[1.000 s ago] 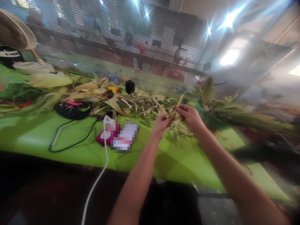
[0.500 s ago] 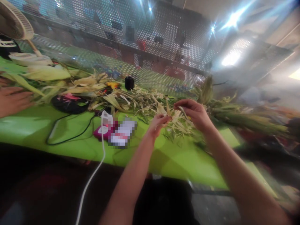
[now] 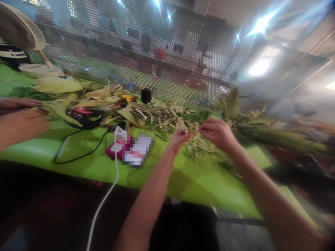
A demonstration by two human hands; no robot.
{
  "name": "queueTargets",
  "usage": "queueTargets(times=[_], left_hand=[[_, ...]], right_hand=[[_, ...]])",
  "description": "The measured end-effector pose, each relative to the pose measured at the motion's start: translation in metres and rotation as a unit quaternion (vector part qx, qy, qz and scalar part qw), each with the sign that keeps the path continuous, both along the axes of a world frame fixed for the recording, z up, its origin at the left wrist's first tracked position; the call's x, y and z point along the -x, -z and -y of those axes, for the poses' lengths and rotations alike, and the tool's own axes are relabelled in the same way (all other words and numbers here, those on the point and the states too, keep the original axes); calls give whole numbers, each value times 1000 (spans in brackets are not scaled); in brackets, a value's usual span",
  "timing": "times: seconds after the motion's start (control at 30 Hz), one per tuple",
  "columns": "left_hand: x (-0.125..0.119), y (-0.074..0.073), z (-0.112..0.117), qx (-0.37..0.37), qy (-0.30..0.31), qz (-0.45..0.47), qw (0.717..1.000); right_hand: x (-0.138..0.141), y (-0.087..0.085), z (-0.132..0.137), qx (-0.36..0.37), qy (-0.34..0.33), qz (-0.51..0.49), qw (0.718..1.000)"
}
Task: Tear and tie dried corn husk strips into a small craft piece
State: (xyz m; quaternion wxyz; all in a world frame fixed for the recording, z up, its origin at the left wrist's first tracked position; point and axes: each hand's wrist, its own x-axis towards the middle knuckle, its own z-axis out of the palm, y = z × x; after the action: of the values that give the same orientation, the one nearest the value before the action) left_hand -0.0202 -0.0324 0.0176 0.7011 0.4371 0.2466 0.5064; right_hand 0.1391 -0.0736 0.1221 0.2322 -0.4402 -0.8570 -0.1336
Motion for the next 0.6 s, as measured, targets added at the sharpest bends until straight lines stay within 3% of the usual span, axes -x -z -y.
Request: queueTargets(times=[0.6], left_hand=[[-4,2,-1,-12,-22,-50,998]], right_hand=[[3,13,-1,-38,18,52,998]])
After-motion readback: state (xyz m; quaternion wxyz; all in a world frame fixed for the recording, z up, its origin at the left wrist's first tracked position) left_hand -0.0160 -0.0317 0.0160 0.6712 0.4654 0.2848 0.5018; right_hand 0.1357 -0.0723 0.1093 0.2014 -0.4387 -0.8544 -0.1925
